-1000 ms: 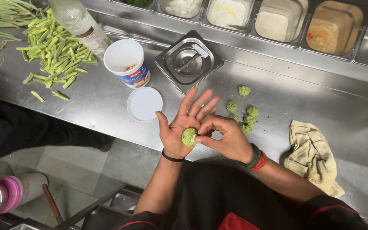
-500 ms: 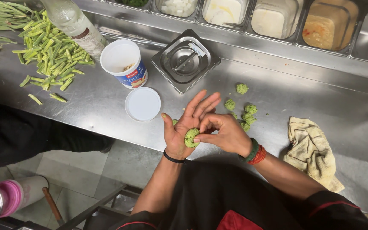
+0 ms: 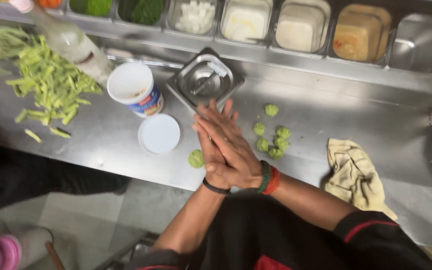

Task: The person rolls green dough into small balls, flattens them, and inserts cashews into the center. The shaped items are placed on a stainless steel countertop. A coworker is visible chopping green beans nearby.

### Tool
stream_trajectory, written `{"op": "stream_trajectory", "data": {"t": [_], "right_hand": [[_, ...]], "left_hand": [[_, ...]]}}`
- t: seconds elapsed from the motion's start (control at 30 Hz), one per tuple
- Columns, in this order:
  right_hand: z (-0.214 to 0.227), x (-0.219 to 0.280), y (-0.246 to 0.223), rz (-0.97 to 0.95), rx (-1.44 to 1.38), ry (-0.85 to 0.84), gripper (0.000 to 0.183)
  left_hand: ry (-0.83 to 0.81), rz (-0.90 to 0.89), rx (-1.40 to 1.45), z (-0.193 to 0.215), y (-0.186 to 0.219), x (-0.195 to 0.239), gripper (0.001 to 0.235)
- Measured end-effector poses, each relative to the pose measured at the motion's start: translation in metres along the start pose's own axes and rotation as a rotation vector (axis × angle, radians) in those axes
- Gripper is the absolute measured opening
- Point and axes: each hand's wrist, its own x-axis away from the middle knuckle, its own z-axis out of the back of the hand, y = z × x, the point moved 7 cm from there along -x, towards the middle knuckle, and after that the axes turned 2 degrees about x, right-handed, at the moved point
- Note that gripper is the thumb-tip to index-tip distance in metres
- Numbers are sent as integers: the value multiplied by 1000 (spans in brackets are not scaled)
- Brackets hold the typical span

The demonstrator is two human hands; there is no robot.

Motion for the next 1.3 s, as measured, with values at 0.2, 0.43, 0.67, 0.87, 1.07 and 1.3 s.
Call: {"op": "stream_trajectory", "data": {"t": [0.2, 0.43, 0.67, 0.87, 1.07, 1.3], "right_hand": [[6, 6, 8, -156, -250, 63, 94], [20, -2, -14, -32, 114, 44, 86], [49, 0, -1, -124, -341, 189, 97], [39, 1, -23, -57, -110, 56, 98], [55, -10, -41, -55, -206, 38, 89], [55, -13, -52, -180, -86, 95, 93]], "left_hand": [[-315, -247, -269, -34, 21, 15, 100], [-202, 219, 300, -31, -7, -8, 95], [-235, -217, -213, -52, 10, -5, 96], [-311, 137, 184, -67, 17, -5, 100], [-135, 214, 76, -73, 8, -12, 101], [-269, -158, -263, -97, 57, 11, 109]]}}
